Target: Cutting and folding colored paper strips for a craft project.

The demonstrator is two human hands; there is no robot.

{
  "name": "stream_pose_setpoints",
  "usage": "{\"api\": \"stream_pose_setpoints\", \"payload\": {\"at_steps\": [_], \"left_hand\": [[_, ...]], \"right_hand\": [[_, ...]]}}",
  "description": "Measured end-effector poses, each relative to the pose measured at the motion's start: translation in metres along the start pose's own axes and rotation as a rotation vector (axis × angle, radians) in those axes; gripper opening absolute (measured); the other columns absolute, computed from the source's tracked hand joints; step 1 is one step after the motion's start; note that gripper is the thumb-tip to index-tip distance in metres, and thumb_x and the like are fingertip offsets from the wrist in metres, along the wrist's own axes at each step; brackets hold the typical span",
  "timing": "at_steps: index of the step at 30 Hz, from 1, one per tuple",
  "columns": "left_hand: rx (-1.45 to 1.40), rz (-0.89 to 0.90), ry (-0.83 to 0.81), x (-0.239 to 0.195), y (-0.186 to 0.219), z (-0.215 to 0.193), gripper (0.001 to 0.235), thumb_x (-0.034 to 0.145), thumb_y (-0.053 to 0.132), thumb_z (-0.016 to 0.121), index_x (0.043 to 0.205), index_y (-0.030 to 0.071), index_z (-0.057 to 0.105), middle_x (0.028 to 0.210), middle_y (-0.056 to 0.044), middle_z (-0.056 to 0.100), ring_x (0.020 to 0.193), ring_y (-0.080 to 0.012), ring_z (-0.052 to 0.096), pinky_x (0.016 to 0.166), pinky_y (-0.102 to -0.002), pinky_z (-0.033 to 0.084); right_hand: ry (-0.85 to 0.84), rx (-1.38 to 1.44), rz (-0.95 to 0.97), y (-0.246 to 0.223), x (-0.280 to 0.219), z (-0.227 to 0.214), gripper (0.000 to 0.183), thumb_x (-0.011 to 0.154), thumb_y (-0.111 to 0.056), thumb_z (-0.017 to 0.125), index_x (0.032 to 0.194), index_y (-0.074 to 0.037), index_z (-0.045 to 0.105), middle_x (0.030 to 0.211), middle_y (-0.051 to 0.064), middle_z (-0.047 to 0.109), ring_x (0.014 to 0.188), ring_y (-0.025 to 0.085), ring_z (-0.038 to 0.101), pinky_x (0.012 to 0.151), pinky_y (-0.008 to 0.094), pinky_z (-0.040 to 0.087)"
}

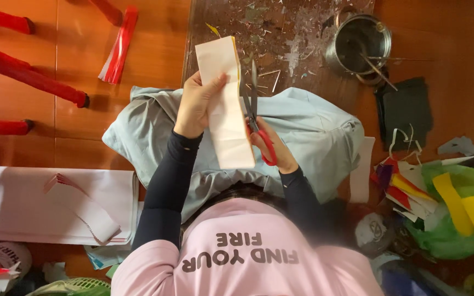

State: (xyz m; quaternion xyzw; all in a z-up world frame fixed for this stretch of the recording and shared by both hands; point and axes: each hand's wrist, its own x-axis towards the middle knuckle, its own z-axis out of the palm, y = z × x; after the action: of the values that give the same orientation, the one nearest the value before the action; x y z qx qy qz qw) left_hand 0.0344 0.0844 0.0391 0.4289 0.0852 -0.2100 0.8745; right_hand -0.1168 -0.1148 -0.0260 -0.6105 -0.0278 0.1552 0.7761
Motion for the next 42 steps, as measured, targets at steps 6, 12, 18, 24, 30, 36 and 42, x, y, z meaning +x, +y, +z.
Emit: {"api": "stream_pose_setpoints", "payload": {"at_steps": [6, 12, 18, 24, 30, 36, 42], "left_hand": [[0.015, 0.055, -0.016, -0.001, -0.011, 0.001, 0.026, 0.096, 0.009, 0.076, 0.117, -0.004, 0.067, 0.105, -0.007, 0.075, 0.086, -0.0104, 0.068, 0.075, -0.026, 0.057], [0.192, 0.19, 0.037, -0.004, -0.011, 0.005, 0.021, 0.095, 0.009, 0.077, 0.111, -0.003, 0.07, 0.1, -0.005, 0.076, 0.083, -0.0081, 0.067, 0.073, -0.024, 0.056], [0.178, 0.204, 0.057, -0.001, -0.017, -0.002, 0.021, 0.096, 0.009, 0.077, 0.111, -0.004, 0.07, 0.099, -0.004, 0.075, 0.081, -0.0074, 0.066, 0.071, -0.024, 0.054], [0.17, 0.192, 0.055, -0.003, -0.019, -0.002, 0.021, 0.096, 0.011, 0.077, 0.11, -0.003, 0.069, 0.098, -0.004, 0.074, 0.08, -0.0072, 0.065, 0.071, -0.024, 0.054], [0.169, 0.149, 0.043, 0.005, -0.034, -0.006, 0.021, 0.095, 0.01, 0.077, 0.11, -0.004, 0.07, 0.098, -0.004, 0.075, 0.08, -0.0077, 0.066, 0.071, -0.024, 0.055], [0.105, 0.073, 0.018, 0.008, -0.058, -0.01, 0.022, 0.094, 0.009, 0.077, 0.111, -0.004, 0.07, 0.099, -0.005, 0.075, 0.081, -0.0086, 0.066, 0.071, -0.025, 0.055], [0.08, 0.03, 0.032, 0.026, -0.078, -0.028, 0.024, 0.095, 0.009, 0.078, 0.112, -0.005, 0.071, 0.1, -0.006, 0.075, 0.081, -0.0094, 0.067, 0.071, -0.026, 0.056]], "right_hand": [[0.051, 0.067, 0.04, -0.018, 0.01, 0.024, 0.053, 0.104, -0.02, 0.061, 0.151, -0.004, 0.042, 0.13, 0.004, 0.057, 0.112, 0.012, 0.055, 0.097, 0.029, 0.048], [0.105, -0.083, 0.027, -0.025, 0.009, 0.03, 0.044, 0.103, -0.015, 0.061, 0.144, -0.003, 0.048, 0.131, 0.005, 0.065, 0.117, 0.011, 0.06, 0.103, 0.028, 0.049], [0.146, -0.079, 0.01, -0.025, 0.007, 0.034, 0.04, 0.102, -0.015, 0.064, 0.138, -0.002, 0.052, 0.126, 0.006, 0.066, 0.115, 0.01, 0.06, 0.102, 0.028, 0.049], [0.187, -0.142, -0.017, -0.012, 0.006, 0.033, 0.033, 0.1, -0.013, 0.068, 0.129, -0.001, 0.057, 0.116, 0.004, 0.069, 0.105, 0.01, 0.061, 0.094, 0.027, 0.051], [0.251, -0.166, 0.011, -0.015, 0.014, 0.034, 0.027, 0.099, -0.011, 0.065, 0.124, -0.002, 0.059, 0.113, 0.002, 0.069, 0.102, 0.008, 0.061, 0.092, 0.025, 0.052], [0.328, -0.08, 0.027, -0.015, 0.025, 0.032, 0.024, 0.102, -0.009, 0.057, 0.125, -0.005, 0.057, 0.111, -0.001, 0.066, 0.101, 0.006, 0.059, 0.09, 0.024, 0.051], [0.353, -0.114, 0.031, -0.001, 0.033, 0.026, 0.023, 0.102, -0.005, 0.059, 0.125, -0.003, 0.06, 0.109, -0.001, 0.065, 0.1, 0.006, 0.057, 0.089, 0.024, 0.05]]}}
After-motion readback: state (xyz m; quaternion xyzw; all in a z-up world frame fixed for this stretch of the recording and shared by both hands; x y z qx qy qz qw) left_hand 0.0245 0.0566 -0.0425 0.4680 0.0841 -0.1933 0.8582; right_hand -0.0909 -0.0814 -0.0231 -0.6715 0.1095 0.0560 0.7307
